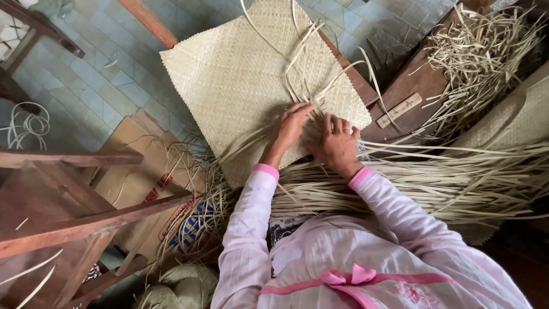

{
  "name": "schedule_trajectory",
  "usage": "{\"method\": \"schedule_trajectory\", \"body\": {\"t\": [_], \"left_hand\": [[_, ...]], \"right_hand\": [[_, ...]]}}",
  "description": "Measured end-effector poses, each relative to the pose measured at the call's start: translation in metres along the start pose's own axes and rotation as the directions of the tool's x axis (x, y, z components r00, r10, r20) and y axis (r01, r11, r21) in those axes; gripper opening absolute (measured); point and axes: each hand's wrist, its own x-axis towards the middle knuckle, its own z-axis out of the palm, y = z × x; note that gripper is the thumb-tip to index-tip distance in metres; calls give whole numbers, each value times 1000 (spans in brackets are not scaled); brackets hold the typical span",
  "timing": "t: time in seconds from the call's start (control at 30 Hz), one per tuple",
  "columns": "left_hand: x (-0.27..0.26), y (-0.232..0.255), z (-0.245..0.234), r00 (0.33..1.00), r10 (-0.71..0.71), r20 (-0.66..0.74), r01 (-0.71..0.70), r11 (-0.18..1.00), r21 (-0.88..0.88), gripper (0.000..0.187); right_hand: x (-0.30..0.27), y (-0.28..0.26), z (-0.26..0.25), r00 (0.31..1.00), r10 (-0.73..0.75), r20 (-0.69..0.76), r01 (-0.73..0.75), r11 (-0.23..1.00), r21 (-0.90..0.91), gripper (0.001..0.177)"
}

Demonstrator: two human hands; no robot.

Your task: The person is weaving thin, flexible strips of natural fiber into a larger mat, carefully threading and pulling each strip to maintain the pattern.

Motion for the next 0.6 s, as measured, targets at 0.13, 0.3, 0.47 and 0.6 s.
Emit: {"method": "schedule_trajectory", "body": {"t": [0.13,0.3,0.47,0.6], "left_hand": [[-5,13,0,983,-181,20,182,978,-105,38],[0,3,7,995,43,85,-75,905,419,48],[0,1,8,991,58,118,-99,919,381,47],[4,-1,14,995,11,97,-50,910,411,65]], "right_hand": [[3,11,30,998,1,-56,-7,995,-100,74],[4,34,48,995,78,59,-68,985,-160,74],[-8,122,58,982,118,-146,-172,880,-443,13],[-31,245,-17,963,266,-46,-245,792,-559,31]]}}
